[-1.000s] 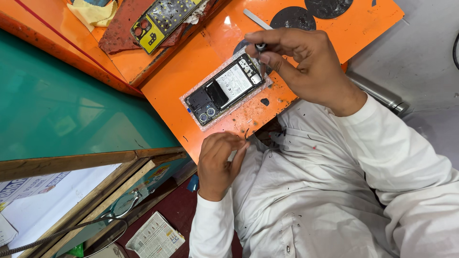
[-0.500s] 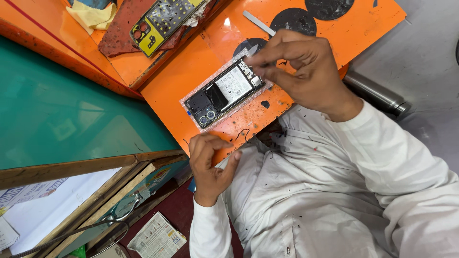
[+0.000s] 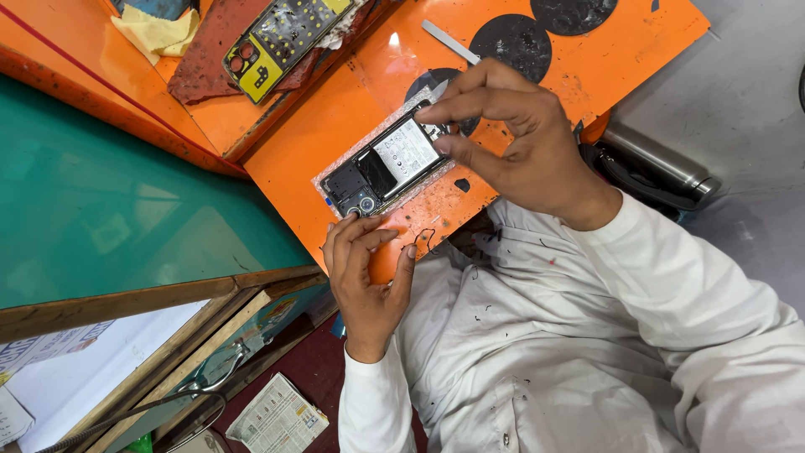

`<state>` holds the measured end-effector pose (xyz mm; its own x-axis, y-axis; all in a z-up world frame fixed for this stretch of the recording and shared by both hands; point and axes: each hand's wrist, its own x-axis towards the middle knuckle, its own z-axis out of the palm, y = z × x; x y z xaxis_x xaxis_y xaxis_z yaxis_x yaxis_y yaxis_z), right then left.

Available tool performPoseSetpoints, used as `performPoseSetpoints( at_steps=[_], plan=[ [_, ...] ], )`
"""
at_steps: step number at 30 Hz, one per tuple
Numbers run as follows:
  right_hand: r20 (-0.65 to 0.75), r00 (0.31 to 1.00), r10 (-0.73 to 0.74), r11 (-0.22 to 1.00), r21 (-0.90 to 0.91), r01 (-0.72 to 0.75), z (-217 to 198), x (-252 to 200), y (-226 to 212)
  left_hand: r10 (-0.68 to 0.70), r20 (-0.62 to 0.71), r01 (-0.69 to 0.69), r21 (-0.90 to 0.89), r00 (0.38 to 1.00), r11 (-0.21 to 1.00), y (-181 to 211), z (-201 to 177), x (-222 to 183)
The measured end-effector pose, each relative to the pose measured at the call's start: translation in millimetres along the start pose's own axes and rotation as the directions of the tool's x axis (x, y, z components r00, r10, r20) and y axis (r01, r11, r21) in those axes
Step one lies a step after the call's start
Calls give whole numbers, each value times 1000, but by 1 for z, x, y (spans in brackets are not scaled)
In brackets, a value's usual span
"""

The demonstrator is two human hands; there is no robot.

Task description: The person aligns a screen onto a mobile phone frame, installs internal components including a battery, and uses a screwdriver to secure screws into the assembly.

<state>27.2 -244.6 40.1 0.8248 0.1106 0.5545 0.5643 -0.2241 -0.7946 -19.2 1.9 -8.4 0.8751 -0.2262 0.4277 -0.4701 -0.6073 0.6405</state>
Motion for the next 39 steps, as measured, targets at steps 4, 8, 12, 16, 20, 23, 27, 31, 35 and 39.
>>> performPoseSetpoints(
  at_steps=[4, 8, 12, 16, 20, 23, 27, 31, 35, 39],
  plan=[
    [-53, 997, 63, 990, 131, -55, -1, -5, 5, 4, -14, -4, 1, 1000, 1000, -2, 0, -1],
    [-150, 988, 33, 981, 195, -3, -7, -7, 6, 3, -20, -3, -4, 1000, 1000, -1, 0, -1],
    [-180, 984, -1, 989, 147, 28, -10, -9, 8, 25, -41, -26, -7, 999, 1000, 8, 1, 7],
    [-293, 956, 1, 995, 91, 27, -1, -15, 22, 112, -79, -101, 131, 990, 986, 28, 18, 30],
    [-414, 883, 222, 951, 294, -101, 11, -25, 48, 242, 27, -243, 183, 970, 953, 32, 45, 75],
    [-356, 842, 405, 861, 459, -220, 16, -25, 64, 275, 68, -283, 221, 959, 933, 34, 53, 89],
    [-245, 833, 495, 826, 431, -364, 15, -30, 74, 261, 119, -283, 257, 958, 924, 33, 56, 93],
    [-225, 847, 482, 828, 433, -357, 15, -27, 75, 324, 240, -396, 387, 915, 833, 33, 58, 102],
    [-249, 808, 534, 791, 485, -374, 16, -26, 74, 412, 337, -532, 518, 847, 669, 34, 57, 106],
    [-254, 819, 514, 802, 481, -354, 16, -27, 76, 444, 368, -574, 588, 817, 569, 32, 59, 107]
  ],
)
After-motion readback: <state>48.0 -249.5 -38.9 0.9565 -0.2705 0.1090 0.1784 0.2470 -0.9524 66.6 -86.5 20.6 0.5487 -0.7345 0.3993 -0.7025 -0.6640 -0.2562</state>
